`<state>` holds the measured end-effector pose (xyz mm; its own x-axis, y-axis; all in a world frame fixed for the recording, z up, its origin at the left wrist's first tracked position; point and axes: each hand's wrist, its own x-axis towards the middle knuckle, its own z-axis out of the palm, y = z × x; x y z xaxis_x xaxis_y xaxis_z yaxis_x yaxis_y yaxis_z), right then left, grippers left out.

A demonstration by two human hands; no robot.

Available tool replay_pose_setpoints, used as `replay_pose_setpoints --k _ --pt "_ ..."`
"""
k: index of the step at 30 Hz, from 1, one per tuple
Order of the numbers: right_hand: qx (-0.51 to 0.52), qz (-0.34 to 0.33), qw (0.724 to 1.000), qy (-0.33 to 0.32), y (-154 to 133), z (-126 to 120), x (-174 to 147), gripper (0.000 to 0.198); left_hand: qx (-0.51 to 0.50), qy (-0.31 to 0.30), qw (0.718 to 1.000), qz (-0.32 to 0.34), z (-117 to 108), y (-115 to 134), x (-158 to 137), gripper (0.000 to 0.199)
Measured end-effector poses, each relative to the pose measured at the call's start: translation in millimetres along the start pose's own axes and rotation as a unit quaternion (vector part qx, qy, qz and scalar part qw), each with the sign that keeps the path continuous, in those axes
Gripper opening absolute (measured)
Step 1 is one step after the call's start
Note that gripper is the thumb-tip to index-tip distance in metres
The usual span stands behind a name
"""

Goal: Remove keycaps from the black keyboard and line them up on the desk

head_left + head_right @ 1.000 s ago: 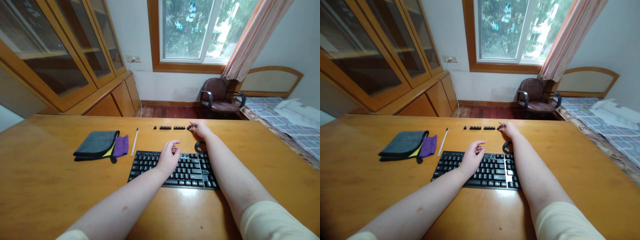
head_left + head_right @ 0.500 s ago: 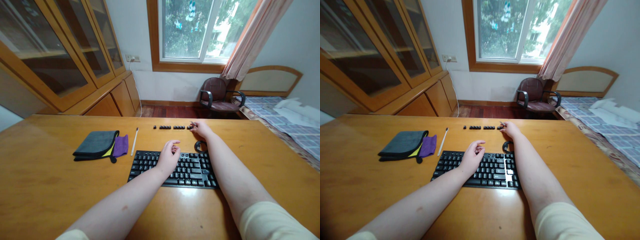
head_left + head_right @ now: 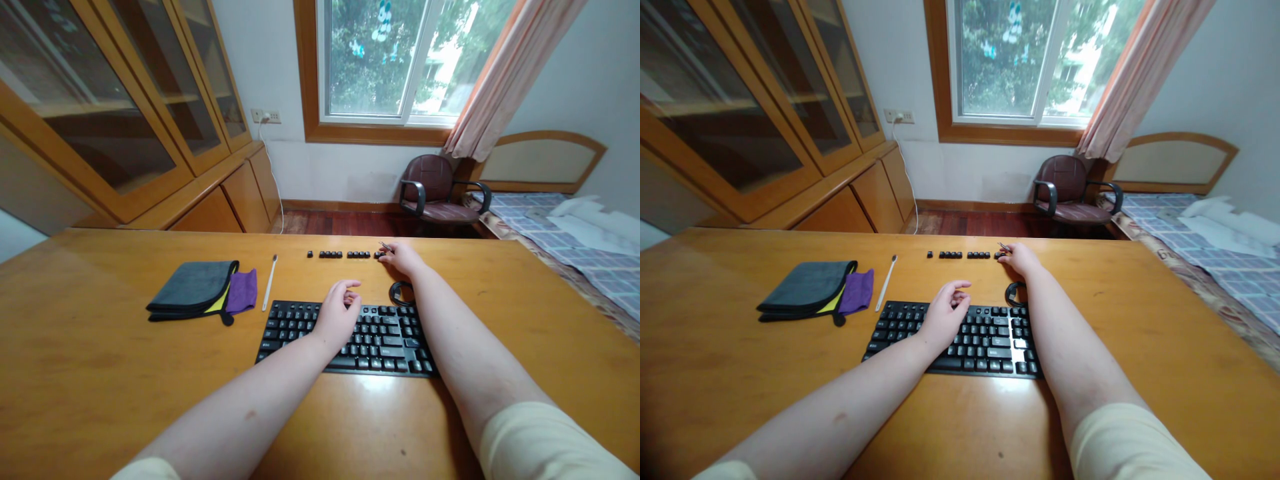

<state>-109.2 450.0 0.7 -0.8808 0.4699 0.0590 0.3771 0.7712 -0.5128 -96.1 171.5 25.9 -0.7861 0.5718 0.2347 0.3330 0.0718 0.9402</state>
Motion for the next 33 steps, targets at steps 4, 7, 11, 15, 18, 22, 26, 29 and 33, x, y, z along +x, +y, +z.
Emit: replay_pose_setpoints --k 4,7,11,15,18,22,26,29,33 --pt "-0.014 -0.021 1.000 -0.005 -1.3 1.7 1.8 0.027 -0.003 0.001 1.000 -0.002 0.2 0.5 0.0 0.023" --pt "-0.014 -0.021 1.000 -0.013 -2.7 1.5 1.8 0.023 -0.011 0.000 1.000 0.000 0.1 -0.4 -0.2 0.023" --pt "-0.008 -0.012 1.000 -0.014 -2.9 1.0 0.4 0.023 -0.008 0.001 1.000 0.001 -0.3 -1.3 -0.3 0.023" --pt "-0.008 -0.016 1.000 -0.010 -1.3 1.2 0.2 0.023 -0.007 -0.001 1.000 0.002 -0.4 -2.3 -0.3 0.023" --pt "-0.003 -0.015 1.000 -0.010 0.1 1.7 1.0 0.023 -0.005 -0.004 1.000 -0.001 -0.3 -2.4 -0.5 0.023" --pt "0.001 -0.015 1.000 -0.010 0.4 2.0 1.4 0.022 -0.002 -0.003 1.000 -0.002 -0.3 -1.6 -0.5 0.023" --pt "0.001 -0.013 1.000 -0.009 -1.4 0.4 0.0 0.024 -0.001 -0.004 1.000 0.002 -0.4 -1.7 -0.5 0.024" --pt "0.001 -0.003 1.000 0.002 -1.8 -2.4 -1.7 0.030 0.003 -0.005 1.000 0.002 -0.4 -2.4 -0.5 0.023" --pt "-0.007 0.023 1.000 -0.004 0.1 -5.9 -3.0 0.033 0.009 -0.004 1.000 0.004 -0.4 -3.1 -0.4 0.023"
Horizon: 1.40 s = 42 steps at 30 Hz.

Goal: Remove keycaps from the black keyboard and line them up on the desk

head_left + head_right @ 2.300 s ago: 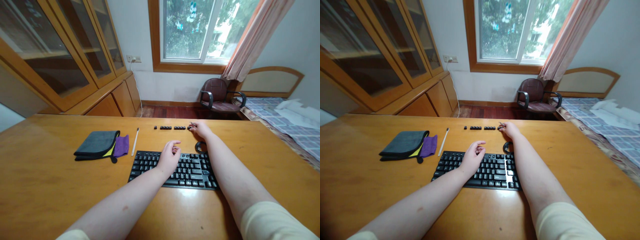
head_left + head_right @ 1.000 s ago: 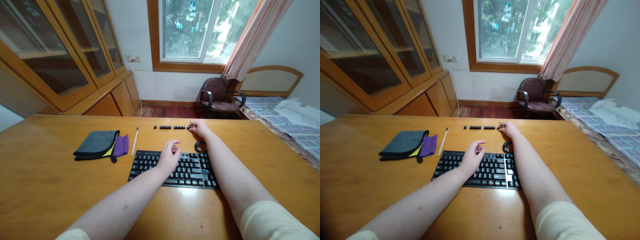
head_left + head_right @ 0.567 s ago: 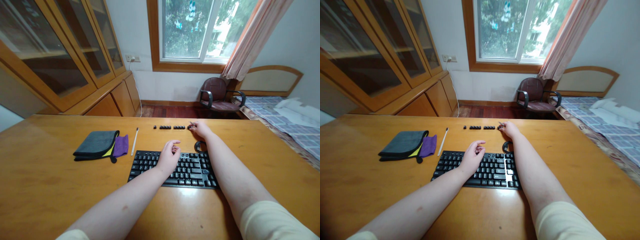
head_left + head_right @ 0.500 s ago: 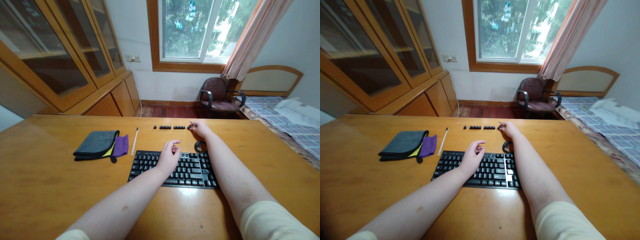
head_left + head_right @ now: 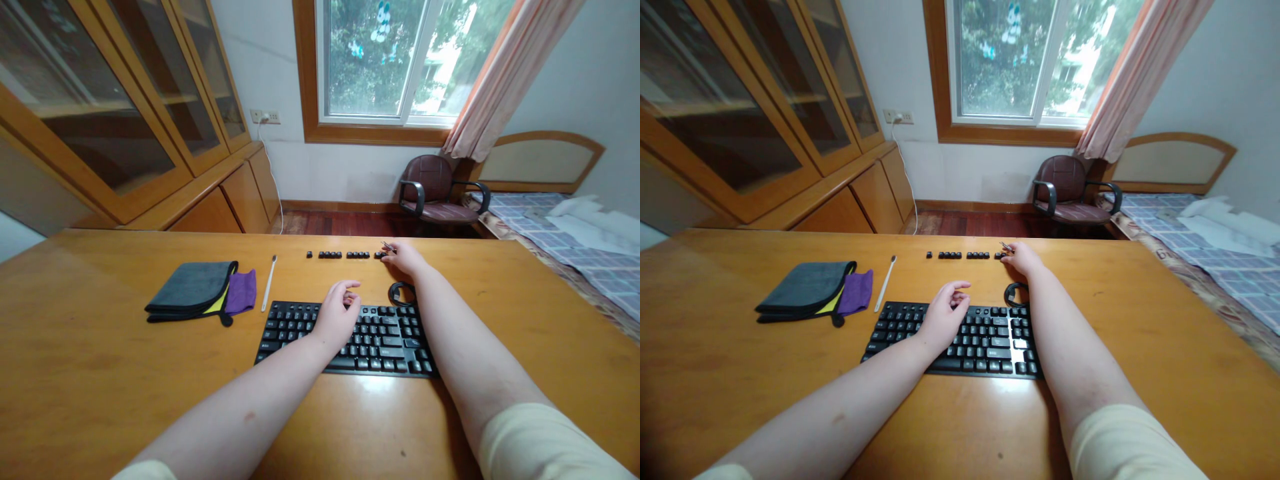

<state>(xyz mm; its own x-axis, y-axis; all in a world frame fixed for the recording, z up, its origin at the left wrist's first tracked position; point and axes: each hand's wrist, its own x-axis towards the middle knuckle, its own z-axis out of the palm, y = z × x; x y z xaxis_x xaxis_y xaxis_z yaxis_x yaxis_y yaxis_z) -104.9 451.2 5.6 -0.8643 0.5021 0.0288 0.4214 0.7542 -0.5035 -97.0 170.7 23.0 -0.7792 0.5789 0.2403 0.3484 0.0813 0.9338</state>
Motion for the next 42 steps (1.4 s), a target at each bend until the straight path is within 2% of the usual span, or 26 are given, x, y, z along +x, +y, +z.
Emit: replay_pose_setpoints --k 6,26,30,33,35,37,40,41,42 --pt "-0.012 -0.005 1.000 -0.011 1.3 0.2 0.7 0.024 0.001 0.001 1.000 0.003 -0.2 1.1 0.0 0.023" --pt "0.006 -0.016 1.000 -0.004 2.9 2.8 2.6 0.026 0.010 -0.002 1.000 0.001 -0.3 1.2 -0.3 0.023" --pt "0.024 -0.019 0.999 0.033 -1.4 0.2 0.2 0.028 0.022 -0.010 1.000 0.004 -0.1 -0.7 0.1 0.023" --pt "0.040 -0.024 0.995 0.086 -4.2 -2.0 -1.5 0.028 0.055 -0.046 0.997 0.037 -1.0 1.8 -1.3 0.021" --pt "0.057 -0.034 0.989 0.129 -7.5 -4.8 -3.4 0.031 0.104 -0.102 0.986 0.083 -2.0 6.3 -4.3 0.020" --pt "0.111 -0.059 0.974 0.191 -14.9 -10.9 -8.1 0.039 0.178 -0.176 0.959 0.134 -2.5 11.3 -8.7 0.026" --pt "0.247 -0.130 0.917 0.285 -36.7 -27.2 -25.4 0.049 0.294 -0.266 0.899 0.187 -1.6 15.4 -15.8 0.049" --pt "0.281 -0.153 0.898 0.303 -45.8 -33.3 -34.5 0.050 0.323 -0.285 0.881 0.196 -0.9 15.5 -17.6 0.056" --pt "0.306 -0.166 0.891 0.293 -54.8 -38.6 -45.1 0.052 0.345 -0.299 0.867 0.202 -0.2 15.1 -18.8 0.060"
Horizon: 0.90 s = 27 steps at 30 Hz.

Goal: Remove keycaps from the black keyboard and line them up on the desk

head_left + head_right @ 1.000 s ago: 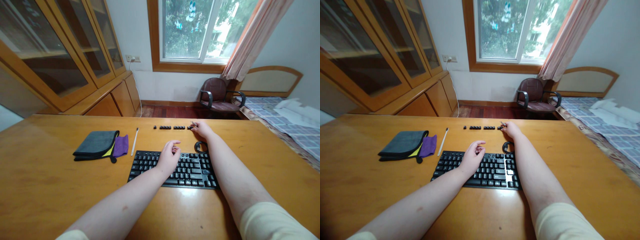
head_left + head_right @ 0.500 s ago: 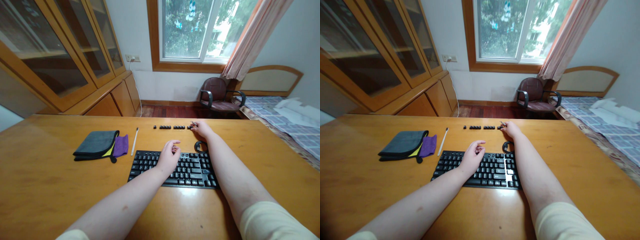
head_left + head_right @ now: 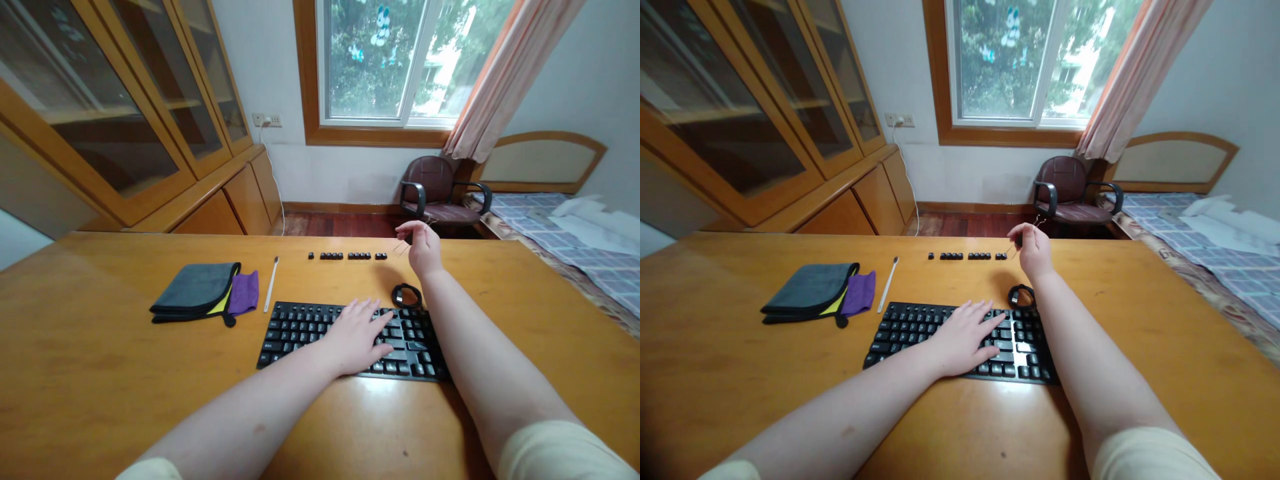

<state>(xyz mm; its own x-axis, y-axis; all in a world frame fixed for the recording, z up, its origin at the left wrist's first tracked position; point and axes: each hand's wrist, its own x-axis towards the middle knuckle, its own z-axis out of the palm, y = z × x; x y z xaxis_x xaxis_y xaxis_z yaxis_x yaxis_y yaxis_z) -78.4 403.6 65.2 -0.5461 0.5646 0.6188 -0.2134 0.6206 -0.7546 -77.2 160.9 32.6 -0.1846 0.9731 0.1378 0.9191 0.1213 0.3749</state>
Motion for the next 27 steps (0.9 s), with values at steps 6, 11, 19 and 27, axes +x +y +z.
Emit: replay_pose_setpoints --k 6,11,19,27 --pt "0.007 0.158 0.948 -0.275 -48.6 -13.2 -49.4 0.043 0.020 -0.007 1.000 0.018 1.1 0.2 0.3 0.058" --pt "-0.082 0.170 0.914 -0.359 -42.6 -16.7 -77.2 0.028 -0.003 0.007 1.000 0.013 -2.4 5.5 -4.2 0.050" --pt "-0.108 0.143 0.892 -0.416 -44.7 -11.1 -82.1 0.025 0.010 0.010 1.000 0.004 3.8 12.2 -6.9 0.056" --pt "-0.126 -0.055 0.850 -0.508 -45.8 -21.0 -79.4 0.023 -0.005 0.000 1.000 0.003 2.3 9.8 -5.4 0.054"
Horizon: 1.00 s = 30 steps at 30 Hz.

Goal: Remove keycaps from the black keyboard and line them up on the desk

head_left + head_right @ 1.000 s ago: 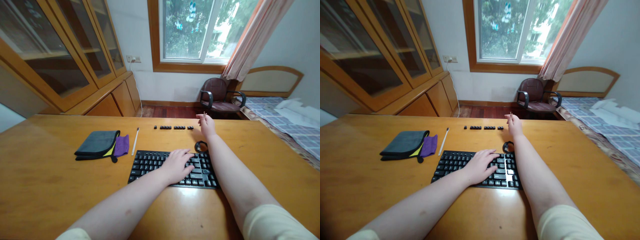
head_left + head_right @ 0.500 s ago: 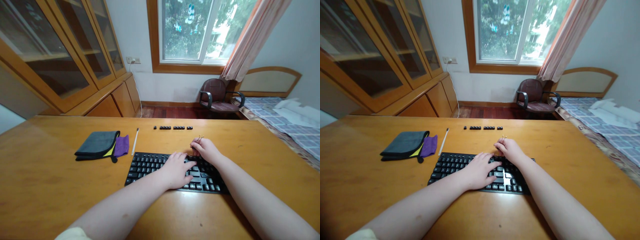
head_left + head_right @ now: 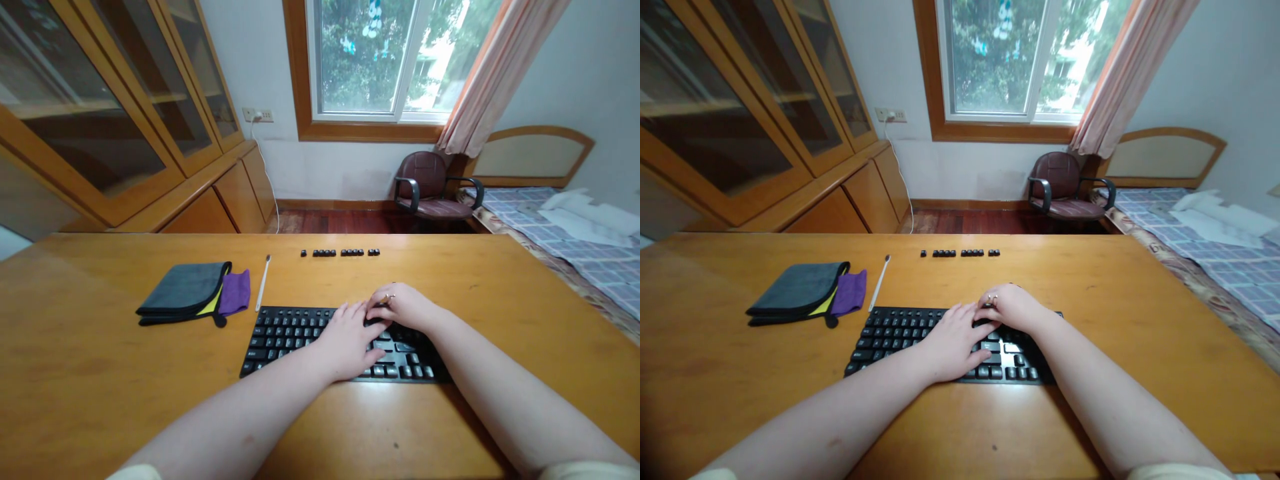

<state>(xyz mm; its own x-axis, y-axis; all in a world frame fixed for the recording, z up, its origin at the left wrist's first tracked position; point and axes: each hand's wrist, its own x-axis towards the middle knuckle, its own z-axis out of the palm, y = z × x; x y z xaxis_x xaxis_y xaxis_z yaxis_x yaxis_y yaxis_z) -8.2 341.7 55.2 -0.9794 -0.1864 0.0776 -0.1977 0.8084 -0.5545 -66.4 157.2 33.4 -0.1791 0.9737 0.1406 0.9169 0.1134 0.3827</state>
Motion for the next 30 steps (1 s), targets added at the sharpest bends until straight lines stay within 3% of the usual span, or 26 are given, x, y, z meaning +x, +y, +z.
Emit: replay_pose_setpoints --k 4,7,9,11,14,16,18,23,26,30 --pt "-0.022 0.009 0.999 0.037 2.2 5.4 -2.1 0.025 -0.002 -0.001 1.000 -0.002 -2.4 1.5 0.8 0.054" --pt "0.073 0.065 0.987 0.128 5.7 9.3 -3.2 0.029 -0.013 0.000 1.000 -0.012 -4.2 2.7 1.3 0.052" --pt "0.191 0.109 0.949 0.227 8.9 9.2 -3.2 0.034 -0.020 0.002 1.000 -0.018 -4.1 2.8 1.1 0.052" --pt "0.292 0.140 0.888 0.327 14.3 7.5 -2.2 0.038 -0.030 0.005 0.999 -0.020 -3.2 2.2 0.9 0.052" --pt "0.359 0.168 0.805 0.440 25.7 5.6 0.8 0.040 -0.059 0.023 0.998 -0.031 -1.5 0.2 1.8 0.051" --pt "0.374 0.176 0.775 0.478 31.0 6.5 2.7 0.040 -0.107 0.059 0.990 -0.067 -0.7 -2.4 3.9 0.046" --pt "0.383 0.176 0.780 0.463 30.0 9.5 3.6 0.041 -0.182 0.113 0.970 -0.117 0.3 -6.0 7.0 0.043" --pt "0.411 0.163 0.839 0.318 2.8 21.4 3.5 0.039 -0.386 0.206 0.885 -0.158 4.4 -14.1 14.0 0.042" --pt "0.394 0.141 0.864 0.280 -9.2 25.2 3.4 0.036 -0.420 0.205 0.871 -0.153 4.5 -14.5 15.2 0.033" --pt "0.350 0.100 0.889 0.277 -9.0 24.0 3.0 0.034 -0.426 0.205 0.866 -0.162 1.0 -12.9 15.2 0.029"
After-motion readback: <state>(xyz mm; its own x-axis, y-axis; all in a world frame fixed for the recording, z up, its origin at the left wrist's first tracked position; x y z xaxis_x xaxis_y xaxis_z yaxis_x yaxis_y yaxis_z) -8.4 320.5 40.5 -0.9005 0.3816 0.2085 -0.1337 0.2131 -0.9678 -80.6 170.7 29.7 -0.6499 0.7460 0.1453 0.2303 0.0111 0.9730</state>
